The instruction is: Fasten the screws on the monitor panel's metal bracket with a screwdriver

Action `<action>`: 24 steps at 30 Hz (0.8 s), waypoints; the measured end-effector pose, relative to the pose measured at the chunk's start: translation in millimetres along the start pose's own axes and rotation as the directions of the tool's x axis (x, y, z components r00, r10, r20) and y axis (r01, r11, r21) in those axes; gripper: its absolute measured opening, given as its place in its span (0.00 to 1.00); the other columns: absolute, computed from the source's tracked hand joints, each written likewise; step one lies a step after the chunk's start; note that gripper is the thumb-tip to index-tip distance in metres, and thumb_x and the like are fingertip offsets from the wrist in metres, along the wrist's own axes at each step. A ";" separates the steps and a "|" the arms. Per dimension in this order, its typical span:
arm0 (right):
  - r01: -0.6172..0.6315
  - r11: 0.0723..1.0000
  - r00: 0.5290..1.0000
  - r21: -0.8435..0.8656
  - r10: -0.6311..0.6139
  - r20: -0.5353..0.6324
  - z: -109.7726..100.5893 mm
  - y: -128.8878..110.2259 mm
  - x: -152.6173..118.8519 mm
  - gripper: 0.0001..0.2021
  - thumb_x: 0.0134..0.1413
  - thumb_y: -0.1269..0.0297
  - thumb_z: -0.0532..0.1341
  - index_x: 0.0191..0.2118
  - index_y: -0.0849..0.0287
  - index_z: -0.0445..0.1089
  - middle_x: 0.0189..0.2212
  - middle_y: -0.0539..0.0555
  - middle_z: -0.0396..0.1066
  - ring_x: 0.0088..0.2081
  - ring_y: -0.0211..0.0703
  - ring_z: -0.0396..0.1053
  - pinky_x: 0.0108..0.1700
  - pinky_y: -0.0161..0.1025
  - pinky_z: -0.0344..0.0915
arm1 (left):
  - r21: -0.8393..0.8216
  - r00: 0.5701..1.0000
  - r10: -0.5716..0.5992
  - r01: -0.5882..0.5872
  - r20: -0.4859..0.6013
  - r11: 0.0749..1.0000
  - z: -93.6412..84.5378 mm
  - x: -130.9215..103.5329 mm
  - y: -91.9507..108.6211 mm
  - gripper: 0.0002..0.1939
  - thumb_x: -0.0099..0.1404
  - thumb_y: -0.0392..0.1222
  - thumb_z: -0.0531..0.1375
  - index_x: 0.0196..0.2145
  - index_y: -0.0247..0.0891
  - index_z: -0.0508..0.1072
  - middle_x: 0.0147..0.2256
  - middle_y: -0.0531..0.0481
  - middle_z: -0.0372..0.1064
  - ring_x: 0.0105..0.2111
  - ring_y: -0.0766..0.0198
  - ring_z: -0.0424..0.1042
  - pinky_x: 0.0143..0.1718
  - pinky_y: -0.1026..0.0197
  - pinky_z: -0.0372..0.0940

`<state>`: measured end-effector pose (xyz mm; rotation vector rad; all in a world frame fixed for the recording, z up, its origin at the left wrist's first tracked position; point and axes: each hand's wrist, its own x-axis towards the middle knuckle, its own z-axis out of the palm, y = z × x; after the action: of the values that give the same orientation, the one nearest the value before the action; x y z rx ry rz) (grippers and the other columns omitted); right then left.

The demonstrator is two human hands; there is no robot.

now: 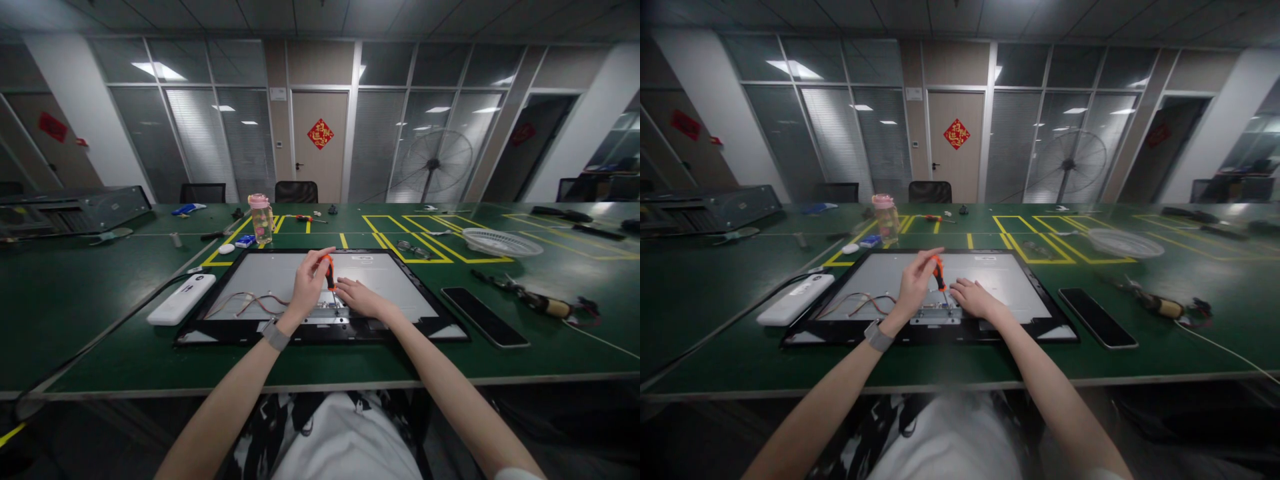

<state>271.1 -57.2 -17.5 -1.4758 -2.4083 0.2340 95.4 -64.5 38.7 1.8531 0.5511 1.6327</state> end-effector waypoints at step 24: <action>-0.003 1.000 1.000 0.012 0.003 0.008 -1.1 0.2 -0.1 0.20 0.67 0.58 0.43 0.54 0.58 0.65 0.57 0.61 0.64 0.61 0.49 0.56 0.58 0.49 0.55 | 0.007 0.999 0.047 -0.047 0.019 0.999 -0.7 -0.4 0.1 0.13 0.65 0.41 0.59 0.46 0.40 0.75 0.38 0.48 0.65 0.37 0.65 0.68 0.39 0.64 0.65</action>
<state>271.7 -57.2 -16.6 -1.4764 -2.4074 0.2551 94.6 -64.7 38.5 1.8979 0.5097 1.6434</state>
